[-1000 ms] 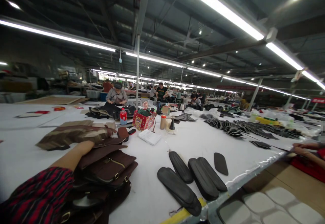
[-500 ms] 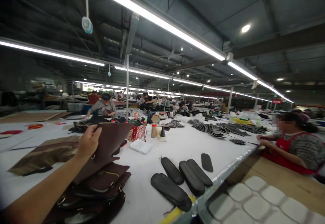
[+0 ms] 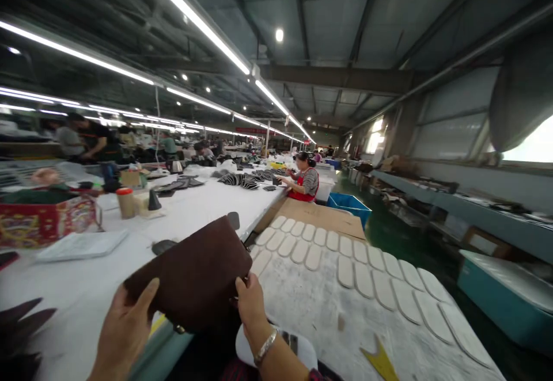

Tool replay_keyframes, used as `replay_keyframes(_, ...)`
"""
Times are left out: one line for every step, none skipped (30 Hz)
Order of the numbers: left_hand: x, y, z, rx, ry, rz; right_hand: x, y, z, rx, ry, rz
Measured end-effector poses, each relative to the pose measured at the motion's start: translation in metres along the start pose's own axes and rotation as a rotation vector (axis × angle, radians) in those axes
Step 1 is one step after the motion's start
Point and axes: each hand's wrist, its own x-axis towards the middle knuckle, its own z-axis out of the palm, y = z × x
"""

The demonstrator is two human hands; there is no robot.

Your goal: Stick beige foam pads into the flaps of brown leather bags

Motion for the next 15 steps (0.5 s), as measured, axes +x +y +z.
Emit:
replay_keyframes(-0.007,-0.009,0.001,0.078,-0.044,-0.020,0.002,0.003,-0.011,-0.076,0.065,-0.076)
replay_keyframes(-0.014,-0.017,0.002,0.150,-0.065,-0.036,0.003,0.006,-0.022,-0.159,0.135,-0.167)
replay_keyframes(-0.021,-0.023,0.003,0.207,-0.068,-0.043,0.004,0.008,-0.032,-0.242,0.203,-0.255)
replay_keyframes(-0.027,-0.027,0.005,0.254,-0.067,-0.041,0.005,0.009,-0.041,-0.312,0.254,-0.318)
replay_keyframes(-0.033,-0.030,0.008,0.291,-0.073,-0.032,0.006,0.011,-0.048,-0.359,0.274,-0.347)
replay_keyframes(-0.039,-0.031,0.011,0.311,-0.091,-0.023,0.008,0.013,-0.054,-0.380,0.263,-0.343)
replay_keyframes(-0.044,-0.032,0.014,0.318,-0.120,-0.015,0.010,0.015,-0.060,-0.379,0.234,-0.314)
replay_keyframes(-0.050,-0.033,0.018,0.321,-0.156,-0.010,0.013,0.017,-0.064,-0.358,0.200,-0.272)
replay_keyframes(-0.054,-0.033,0.021,0.326,-0.190,-0.007,0.015,0.019,-0.069,-0.313,0.174,-0.223)
replay_keyframes(-0.057,-0.034,0.023,0.328,-0.214,-0.010,0.017,0.020,-0.073,-0.233,0.158,-0.175)
replay_keyframes(-0.058,-0.035,0.024,0.326,-0.226,-0.018,0.018,0.021,-0.078,-0.113,0.149,-0.133)
replay_keyframes(-0.059,-0.037,0.025,0.327,-0.229,-0.034,0.018,0.019,-0.082,0.038,0.133,-0.099)
replay_keyframes(-0.057,-0.039,0.025,0.328,-0.221,-0.060,0.016,0.017,-0.087,0.200,0.100,-0.070)
replay_keyframes(-0.055,-0.041,0.025,0.313,-0.211,-0.096,0.014,0.013,-0.090,0.349,0.050,-0.046)
replay_keyframes(-0.052,-0.041,0.025,0.275,-0.212,-0.140,0.011,0.009,-0.091,0.458,-0.011,-0.025)
